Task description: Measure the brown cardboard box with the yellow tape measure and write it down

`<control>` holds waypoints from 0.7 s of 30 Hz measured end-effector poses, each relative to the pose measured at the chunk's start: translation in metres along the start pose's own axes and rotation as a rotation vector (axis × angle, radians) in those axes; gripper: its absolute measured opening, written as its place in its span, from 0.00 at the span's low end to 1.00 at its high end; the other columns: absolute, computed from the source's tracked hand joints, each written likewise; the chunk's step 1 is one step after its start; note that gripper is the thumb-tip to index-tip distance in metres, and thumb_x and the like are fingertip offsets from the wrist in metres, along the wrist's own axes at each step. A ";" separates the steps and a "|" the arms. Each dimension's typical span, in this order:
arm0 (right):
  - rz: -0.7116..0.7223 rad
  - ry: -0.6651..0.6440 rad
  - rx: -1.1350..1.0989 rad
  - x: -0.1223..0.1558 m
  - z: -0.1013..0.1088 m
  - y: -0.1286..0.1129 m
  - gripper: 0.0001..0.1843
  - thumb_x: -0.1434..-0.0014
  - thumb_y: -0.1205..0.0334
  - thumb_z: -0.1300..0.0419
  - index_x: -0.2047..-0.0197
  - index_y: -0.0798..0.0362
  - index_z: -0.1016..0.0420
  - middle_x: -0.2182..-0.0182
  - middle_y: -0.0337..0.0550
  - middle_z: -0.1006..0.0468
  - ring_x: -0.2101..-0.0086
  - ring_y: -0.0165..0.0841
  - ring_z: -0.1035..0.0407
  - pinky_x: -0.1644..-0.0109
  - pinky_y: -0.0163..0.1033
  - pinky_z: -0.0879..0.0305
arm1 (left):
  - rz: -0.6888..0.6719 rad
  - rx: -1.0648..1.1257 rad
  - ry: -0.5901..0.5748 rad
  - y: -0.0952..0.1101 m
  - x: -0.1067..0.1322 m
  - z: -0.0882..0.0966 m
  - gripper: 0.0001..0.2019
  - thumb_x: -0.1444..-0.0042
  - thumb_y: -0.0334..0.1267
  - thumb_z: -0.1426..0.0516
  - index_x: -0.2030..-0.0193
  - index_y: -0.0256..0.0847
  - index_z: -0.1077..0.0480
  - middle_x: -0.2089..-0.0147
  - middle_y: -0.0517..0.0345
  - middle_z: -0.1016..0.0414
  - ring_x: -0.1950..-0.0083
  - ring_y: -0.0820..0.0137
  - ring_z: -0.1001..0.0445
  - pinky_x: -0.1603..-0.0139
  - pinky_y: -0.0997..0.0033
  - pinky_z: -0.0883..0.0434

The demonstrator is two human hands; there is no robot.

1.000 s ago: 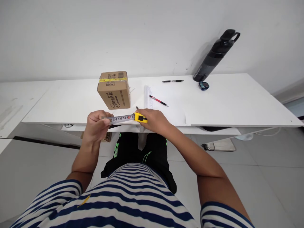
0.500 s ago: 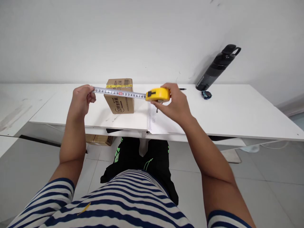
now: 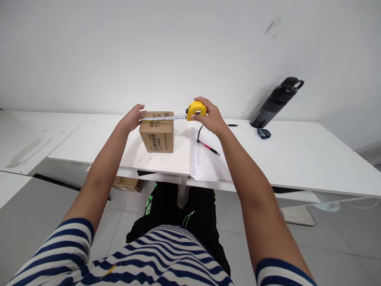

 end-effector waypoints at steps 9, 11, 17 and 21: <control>-0.010 0.006 0.029 0.014 -0.009 0.015 0.32 0.45 0.41 0.33 0.40 0.41 0.32 0.45 0.45 0.27 0.53 0.42 0.23 0.51 0.51 0.20 | 0.039 0.151 -0.047 -0.014 -0.030 -0.019 0.33 0.44 0.73 0.48 0.57 0.41 0.29 0.63 0.47 0.23 0.59 0.59 0.22 0.57 0.62 0.27; -0.028 0.002 0.046 0.014 -0.011 0.019 0.32 0.43 0.42 0.35 0.39 0.42 0.35 0.47 0.46 0.26 0.55 0.41 0.23 0.53 0.50 0.20 | -0.006 0.211 -0.097 -0.016 -0.028 -0.025 0.34 0.43 0.73 0.50 0.58 0.41 0.28 0.66 0.50 0.23 0.64 0.63 0.22 0.60 0.63 0.26; -0.090 0.080 0.018 0.009 -0.020 0.029 0.36 0.41 0.33 0.39 0.37 0.43 0.38 0.50 0.48 0.25 0.53 0.44 0.24 0.51 0.53 0.22 | -0.012 0.209 -0.029 -0.022 -0.026 -0.031 0.32 0.42 0.73 0.49 0.61 0.41 0.29 0.71 0.53 0.25 0.70 0.66 0.24 0.65 0.64 0.28; -0.134 0.171 0.002 0.006 -0.026 0.031 0.35 0.42 0.28 0.43 0.41 0.43 0.36 0.52 0.48 0.25 0.54 0.44 0.24 0.52 0.52 0.22 | -0.003 0.221 -0.026 -0.023 -0.028 -0.031 0.31 0.41 0.71 0.49 0.62 0.41 0.30 0.72 0.54 0.25 0.70 0.66 0.24 0.64 0.65 0.27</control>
Point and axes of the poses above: each hand's wrist, its own x-axis away from the middle knuckle, its own z-axis out of the back of the hand, y = z × x, the point moved 2 cm from there along -x, towards the middle knuckle
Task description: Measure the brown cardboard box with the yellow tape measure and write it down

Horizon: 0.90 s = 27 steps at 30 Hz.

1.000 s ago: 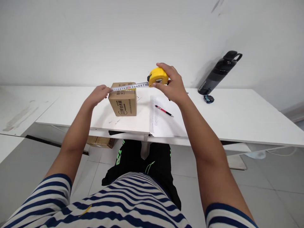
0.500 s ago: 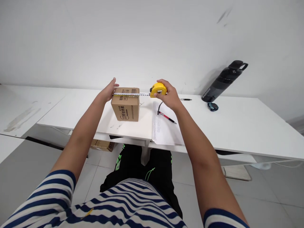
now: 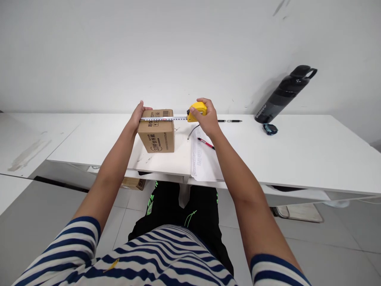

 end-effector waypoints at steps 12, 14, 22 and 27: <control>0.008 -0.038 -0.169 -0.004 -0.048 -0.024 0.36 0.47 0.25 0.38 0.48 0.42 0.34 0.56 0.41 0.25 0.59 0.38 0.26 0.54 0.48 0.23 | 0.010 -0.022 0.040 -0.002 0.001 -0.004 0.28 0.38 0.68 0.49 0.61 0.41 0.29 0.69 0.54 0.24 0.70 0.67 0.24 0.65 0.65 0.27; 0.025 -0.021 -0.202 -0.004 -0.050 -0.026 0.36 0.50 0.24 0.37 0.49 0.42 0.33 0.58 0.40 0.26 0.61 0.37 0.27 0.54 0.49 0.23 | 0.010 -0.022 0.037 -0.004 0.000 -0.003 0.28 0.38 0.68 0.49 0.61 0.42 0.29 0.69 0.54 0.24 0.70 0.67 0.24 0.65 0.65 0.27; 0.033 0.003 -0.210 0.002 -0.049 -0.027 0.32 0.47 0.28 0.35 0.49 0.40 0.33 0.58 0.39 0.26 0.60 0.37 0.27 0.55 0.47 0.23 | -0.002 0.001 0.039 -0.008 -0.003 -0.001 0.27 0.40 0.68 0.47 0.62 0.43 0.28 0.68 0.52 0.24 0.68 0.64 0.23 0.63 0.62 0.26; 0.081 -0.021 -0.145 0.000 -0.050 -0.021 0.31 0.43 0.30 0.37 0.46 0.40 0.35 0.56 0.40 0.26 0.60 0.37 0.27 0.56 0.47 0.23 | 0.027 0.029 0.052 -0.009 -0.003 -0.003 0.24 0.40 0.64 0.45 0.63 0.43 0.28 0.68 0.52 0.24 0.67 0.62 0.23 0.62 0.60 0.26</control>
Point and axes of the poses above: each hand's wrist, its own x-axis away from the middle knuckle, its own z-axis out of the back of the hand, y = z × x, the point moved 2 cm from there along -x, towards the middle knuckle
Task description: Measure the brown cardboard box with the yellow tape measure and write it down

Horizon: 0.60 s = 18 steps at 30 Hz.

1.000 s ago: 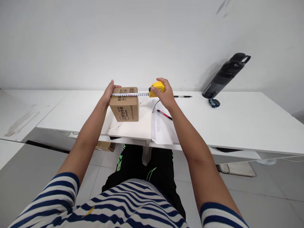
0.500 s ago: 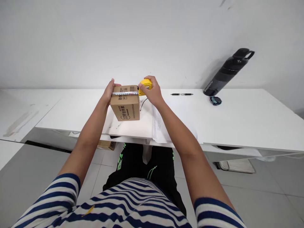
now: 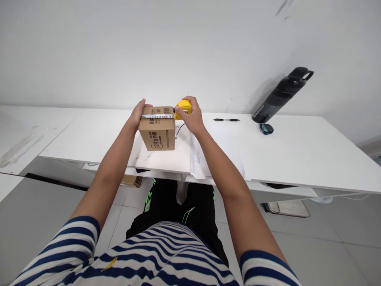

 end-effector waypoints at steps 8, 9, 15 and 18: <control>0.105 0.039 0.076 0.010 0.018 -0.030 0.30 0.47 0.33 0.33 0.51 0.44 0.29 0.54 0.42 0.25 0.56 0.39 0.26 0.53 0.48 0.23 | 0.032 0.095 -0.028 -0.001 0.003 0.009 0.30 0.38 0.70 0.52 0.64 0.42 0.30 0.68 0.53 0.25 0.63 0.61 0.22 0.58 0.60 0.26; 0.112 0.093 0.086 0.015 0.021 -0.037 0.29 0.47 0.34 0.32 0.52 0.45 0.29 0.55 0.42 0.25 0.57 0.39 0.26 0.54 0.48 0.23 | 0.011 0.063 -0.020 -0.003 0.009 0.012 0.31 0.39 0.71 0.52 0.64 0.42 0.30 0.67 0.52 0.25 0.61 0.61 0.22 0.56 0.60 0.26; 0.130 0.441 0.133 0.056 0.030 -0.071 0.24 0.43 0.40 0.33 0.56 0.47 0.33 0.61 0.41 0.30 0.62 0.35 0.29 0.57 0.46 0.25 | -0.184 -0.155 0.132 -0.031 0.089 0.014 0.24 0.41 0.64 0.42 0.54 0.44 0.33 0.51 0.50 0.25 0.47 0.59 0.26 0.47 0.60 0.29; 0.172 0.415 0.157 0.070 0.030 -0.079 0.22 0.44 0.42 0.32 0.57 0.47 0.31 0.63 0.40 0.29 0.64 0.35 0.29 0.58 0.45 0.26 | -0.195 -0.173 0.198 -0.044 0.121 0.010 0.26 0.41 0.59 0.40 0.44 0.46 0.39 0.47 0.50 0.29 0.45 0.59 0.27 0.47 0.60 0.29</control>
Point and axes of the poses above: each hand's wrist, its own x-axis away from the middle knuckle, its own z-axis out of the back of the hand, y = z × x, the point moved 2 cm from there along -x, towards the middle knuckle
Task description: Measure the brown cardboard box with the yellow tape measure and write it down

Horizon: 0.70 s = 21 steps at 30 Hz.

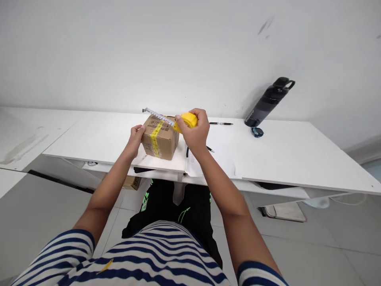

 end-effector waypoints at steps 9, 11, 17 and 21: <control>0.205 -0.232 -0.021 -0.006 -0.001 0.010 0.13 0.40 0.45 0.34 0.58 0.44 0.19 0.62 0.43 0.20 0.60 0.39 0.24 0.53 0.50 0.25 | -0.202 0.162 -0.058 0.001 -0.004 -0.007 0.29 0.42 0.53 0.37 0.38 0.47 0.38 0.41 0.49 0.32 0.39 0.61 0.29 0.39 0.63 0.32; 0.202 -0.251 -0.026 -0.008 -0.005 0.013 0.13 0.40 0.45 0.34 0.58 0.44 0.18 0.62 0.43 0.20 0.59 0.39 0.24 0.52 0.50 0.25 | -0.200 0.201 -0.030 -0.003 -0.003 -0.008 0.32 0.43 0.58 0.37 0.37 0.47 0.39 0.45 0.51 0.29 0.43 0.62 0.27 0.41 0.62 0.30; 0.161 -0.275 -0.025 -0.009 -0.007 0.016 0.12 0.40 0.45 0.34 0.58 0.41 0.18 0.62 0.43 0.22 0.58 0.41 0.24 0.51 0.53 0.25 | -0.209 0.211 0.050 -0.007 0.005 -0.011 0.30 0.42 0.60 0.39 0.39 0.45 0.33 0.45 0.49 0.24 0.45 0.61 0.23 0.44 0.63 0.27; 0.145 -0.293 0.012 -0.007 -0.005 0.015 0.13 0.39 0.42 0.36 0.57 0.39 0.18 0.62 0.43 0.23 0.57 0.42 0.25 0.50 0.55 0.25 | -0.250 0.168 0.101 -0.005 0.007 -0.014 0.24 0.39 0.56 0.41 0.43 0.44 0.27 0.36 0.47 0.25 0.35 0.59 0.27 0.36 0.62 0.30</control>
Point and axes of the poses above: each hand's wrist, its own x-axis away from the middle knuckle, its own z-axis out of the back of the hand, y = z × x, the point moved 2 cm from there along -x, towards the middle knuckle
